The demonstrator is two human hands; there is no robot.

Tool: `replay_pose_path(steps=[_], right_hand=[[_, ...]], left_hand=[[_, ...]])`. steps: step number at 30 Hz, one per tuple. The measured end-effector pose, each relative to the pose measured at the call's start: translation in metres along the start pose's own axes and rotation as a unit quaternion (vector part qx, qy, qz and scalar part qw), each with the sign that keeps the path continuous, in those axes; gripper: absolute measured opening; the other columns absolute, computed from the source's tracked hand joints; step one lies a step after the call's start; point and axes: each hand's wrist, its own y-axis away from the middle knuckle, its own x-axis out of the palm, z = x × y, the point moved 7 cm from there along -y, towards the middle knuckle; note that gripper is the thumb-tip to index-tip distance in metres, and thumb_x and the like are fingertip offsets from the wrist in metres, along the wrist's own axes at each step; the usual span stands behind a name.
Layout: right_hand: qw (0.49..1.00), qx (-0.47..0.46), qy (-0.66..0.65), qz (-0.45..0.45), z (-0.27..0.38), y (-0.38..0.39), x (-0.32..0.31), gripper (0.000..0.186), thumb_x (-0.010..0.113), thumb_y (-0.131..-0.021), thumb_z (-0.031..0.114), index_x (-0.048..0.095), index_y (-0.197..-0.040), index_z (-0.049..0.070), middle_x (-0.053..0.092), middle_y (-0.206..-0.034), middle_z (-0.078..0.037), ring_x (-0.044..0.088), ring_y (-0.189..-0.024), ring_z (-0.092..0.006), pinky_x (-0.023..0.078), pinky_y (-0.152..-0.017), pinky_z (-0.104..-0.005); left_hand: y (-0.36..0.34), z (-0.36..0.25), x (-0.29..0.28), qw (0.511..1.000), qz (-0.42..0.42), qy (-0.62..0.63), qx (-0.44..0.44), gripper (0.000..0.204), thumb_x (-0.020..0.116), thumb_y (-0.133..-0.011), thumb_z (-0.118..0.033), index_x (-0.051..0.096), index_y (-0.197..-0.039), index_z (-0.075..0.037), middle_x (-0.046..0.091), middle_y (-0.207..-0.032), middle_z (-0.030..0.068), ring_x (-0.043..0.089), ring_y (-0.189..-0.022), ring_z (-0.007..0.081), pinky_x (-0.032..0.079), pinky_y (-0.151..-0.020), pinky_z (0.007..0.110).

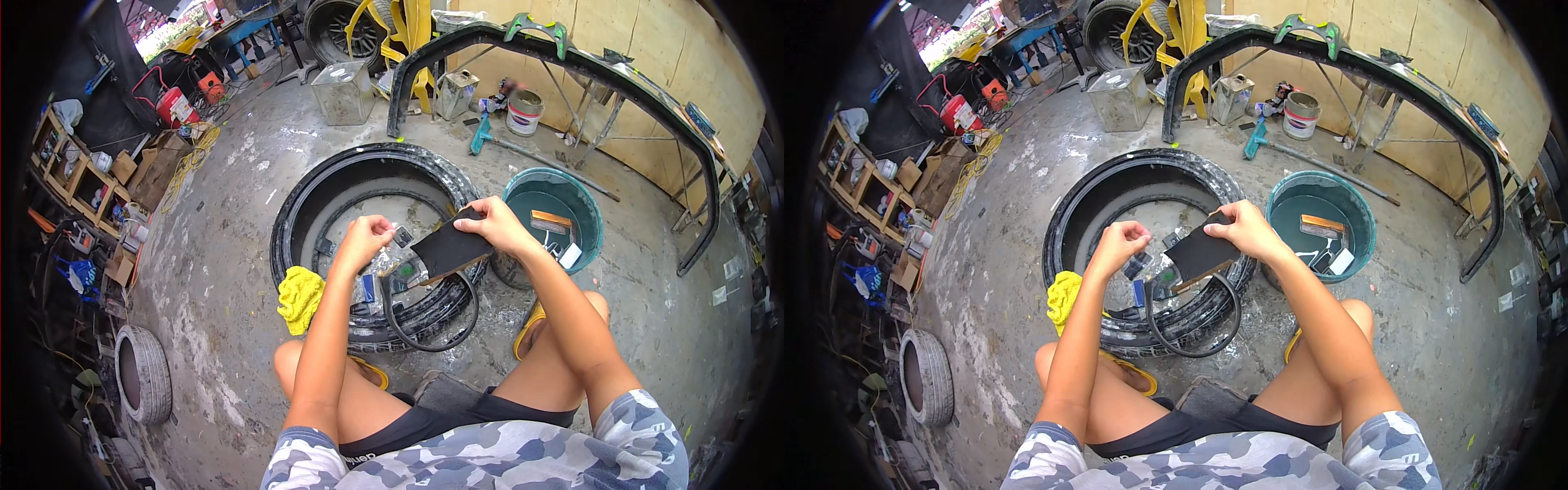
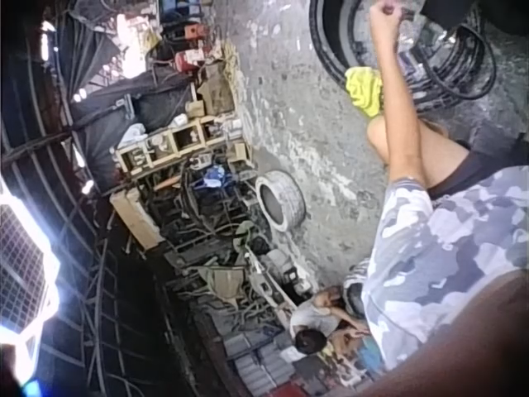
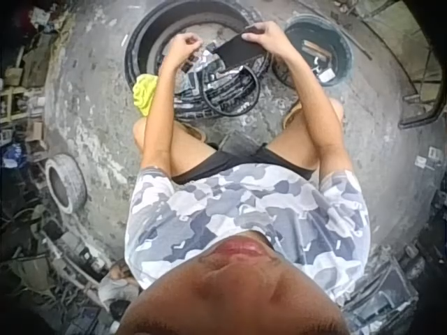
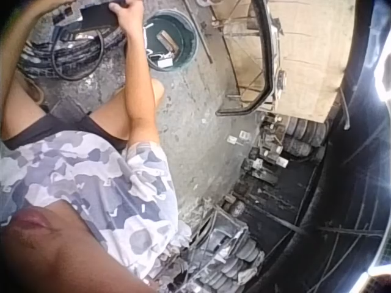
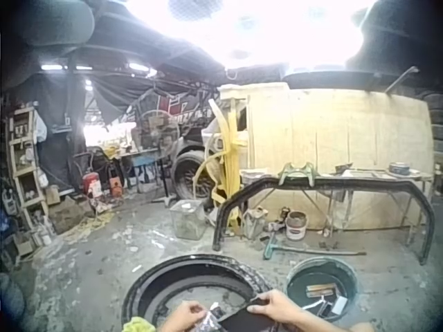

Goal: The recorder is seen patching or cleaning a tire inner tube using various tools and materials in a workshop setting.

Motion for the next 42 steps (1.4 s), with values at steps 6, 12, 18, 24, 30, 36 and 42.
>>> replay_pose_path(steps=[6, 12, 18, 24, 30, 36, 42], right_hand=[[1.000, 0.000, -0.015, 0.014, 0.008, 0.001, 0.009, 0.019, 0.069, -0.080, 0.012, 0.068, -0.090, -0.004, 0.066, -0.076, -0.004, 0.060, -0.066, -0.0088, 0.048, -0.063, -0.0243], [0.999, 0.017, 0.024, 0.026, 0.001, 0.003, 0.008, 0.020, 0.069, -0.079, 0.015, 0.068, -0.091, -0.002, 0.068, -0.077, -0.006, 0.061, -0.068, -0.0104, 0.049, -0.064, -0.0267], [0.998, -0.003, 0.004, 0.069, 0.002, 0.001, 0.028, 0.021, 0.070, -0.080, 0.017, 0.068, -0.088, -0.002, 0.066, -0.071, -0.005, 0.059, -0.064, -0.0090, 0.047, -0.061, -0.0269], [0.995, 0.004, 0.032, 0.093, 0.001, 0.003, 0.031, 0.022, 0.071, -0.080, 0.018, 0.067, -0.088, -0.001, 0.065, -0.071, -0.003, 0.058, -0.065, -0.0069, 0.046, -0.061, -0.0253], [0.995, 0.001, 0.021, 0.099, 0.001, 0.003, 0.035, 0.022, 0.072, -0.079, 0.018, 0.068, -0.087, -0.002, 0.065, -0.070, -0.004, 0.057, -0.064, -0.0075, 0.046, -0.060, -0.0272], [0.991, -0.014, 0.061, 0.120, 0.003, 0.000, 0.044, 0.024, 0.073, -0.077, 0.020, 0.067, -0.085, -0.002, 0.063, -0.067, -0.004, 0.053, -0.062, -0.0073, 0.045, -0.060, -0.0282], [0.987, -0.035, 0.093, 0.130, -0.001, 0.000, 0.048, 0.029, 0.076, -0.074, 0.023, 0.066, -0.085, -0.002, 0.061, -0.066, -0.007, 0.052, -0.063, -0.0090, 0.044, -0.060, -0.0300]], left_hand=[[0.011, 0.068, -0.050, 0.912, -0.238, -0.329, -0.059, 0.020, 0.067, -0.073, -0.015, 0.070, -0.087, -0.002, 0.058, -0.117, 0.0231, 0.054, -0.109, 0.0361, 0.043, -0.092, 0.041], [0.008, 0.021, -0.023, 0.943, -0.203, -0.265, -0.011, 0.019, 0.071, -0.073, -0.018, 0.070, -0.086, -0.005, 0.055, -0.117, 0.0180, 0.046, -0.111, 0.0354, 0.036, -0.097, 0.043], [0.020, 0.049, -0.031, 0.873, -0.297, -0.384, -0.057, 0.028, 0.065, -0.071, -0.005, 0.067, -0.099, -0.008, 0.052, -0.111, 0.0131, 0.044, -0.109, 0.0341, 0.042, -0.091, 0.044], [0.008, 0.036, -0.019, 0.920, -0.163, -0.352, -0.055, 0.031, 0.069, -0.072, -0.008, 0.065, -0.102, -0.010, 0.046, -0.118, 0.0142, 0.044, -0.108, 0.0361, 0.043, -0.089, 0.045], [0.006, -0.044, 0.009, 0.995, -0.047, -0.018, 0.084, 0.013, 0.065, -0.080, -0.011, 0.067, -0.091, -0.004, 0.062, -0.093, 0.0103, 0.060, -0.087, 0.0200, 0.049, -0.076, 0.034], [0.018, -0.058, 0.036, 0.995, 0.025, 0.067, 0.062, 0.015, 0.065, -0.085, -0.015, 0.067, -0.090, -0.002, 0.064, -0.076, 0.0001, 0.056, -0.068, 0.0057, 0.047, -0.065, 0.023], [0.017, -0.050, 0.046, 0.989, 0.080, 0.113, 0.049, 0.015, 0.065, -0.085, -0.015, 0.065, -0.090, -0.001, 0.062, -0.077, -0.0023, 0.055, -0.069, 0.0045, 0.045, -0.063, 0.021]])
